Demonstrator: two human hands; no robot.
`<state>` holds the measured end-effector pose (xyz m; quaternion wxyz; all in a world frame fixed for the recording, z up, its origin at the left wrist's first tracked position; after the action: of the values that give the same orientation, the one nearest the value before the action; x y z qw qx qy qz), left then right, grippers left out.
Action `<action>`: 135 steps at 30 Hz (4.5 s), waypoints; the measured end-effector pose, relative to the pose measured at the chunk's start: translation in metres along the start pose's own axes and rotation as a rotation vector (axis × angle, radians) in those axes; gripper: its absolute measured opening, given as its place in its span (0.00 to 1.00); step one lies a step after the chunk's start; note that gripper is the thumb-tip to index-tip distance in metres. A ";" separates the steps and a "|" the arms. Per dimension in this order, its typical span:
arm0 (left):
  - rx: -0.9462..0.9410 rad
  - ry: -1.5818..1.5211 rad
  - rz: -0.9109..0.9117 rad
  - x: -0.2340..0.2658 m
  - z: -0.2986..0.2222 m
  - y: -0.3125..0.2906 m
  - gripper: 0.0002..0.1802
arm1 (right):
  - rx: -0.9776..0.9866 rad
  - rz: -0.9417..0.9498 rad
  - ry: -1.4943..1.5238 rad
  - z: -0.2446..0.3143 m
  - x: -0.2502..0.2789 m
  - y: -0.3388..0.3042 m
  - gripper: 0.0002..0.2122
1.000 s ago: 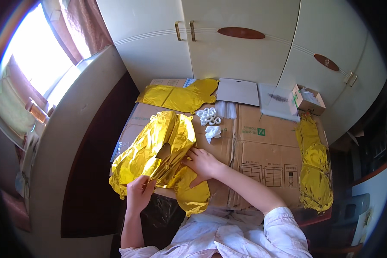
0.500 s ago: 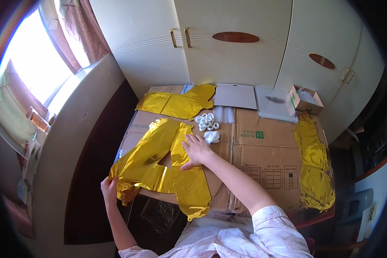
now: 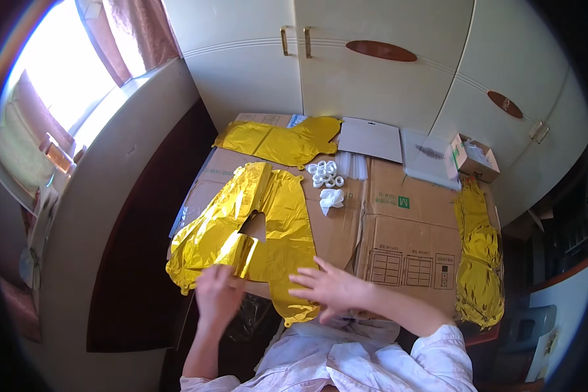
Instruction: Folding and organizing gold foil balloon letters on a table surface.
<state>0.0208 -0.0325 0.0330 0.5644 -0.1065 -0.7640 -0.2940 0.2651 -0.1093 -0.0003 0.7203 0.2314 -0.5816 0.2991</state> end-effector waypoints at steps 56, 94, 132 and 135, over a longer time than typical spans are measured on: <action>0.402 -1.603 0.504 -0.010 -0.010 0.019 0.04 | -0.097 -0.647 0.058 0.021 0.042 0.033 0.24; 0.581 -1.617 -0.174 -0.047 0.112 0.070 0.03 | -0.226 -0.348 0.332 -0.035 -0.021 0.035 0.17; -0.455 -0.374 0.305 -0.023 -0.046 -0.025 0.18 | 0.015 -0.144 0.142 0.005 -0.002 -0.014 0.25; -0.549 -0.362 0.447 -0.034 -0.066 -0.030 0.27 | 0.038 -0.200 0.076 0.018 -0.012 -0.016 0.16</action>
<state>0.0701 -0.0882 0.0044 0.4215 -0.4670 -0.7021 -0.3337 0.2621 -0.1350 -0.0076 0.7633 0.2905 -0.5222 0.2455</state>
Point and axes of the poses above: each hand's wrist, its own y-axis towards the middle knuckle, its own x-axis out of the back of the hand, z = x × y, the point moved 2 cm from there along y, towards the middle knuckle, and after that the axes turned 3 degrees about z, right-handed, at the moved point
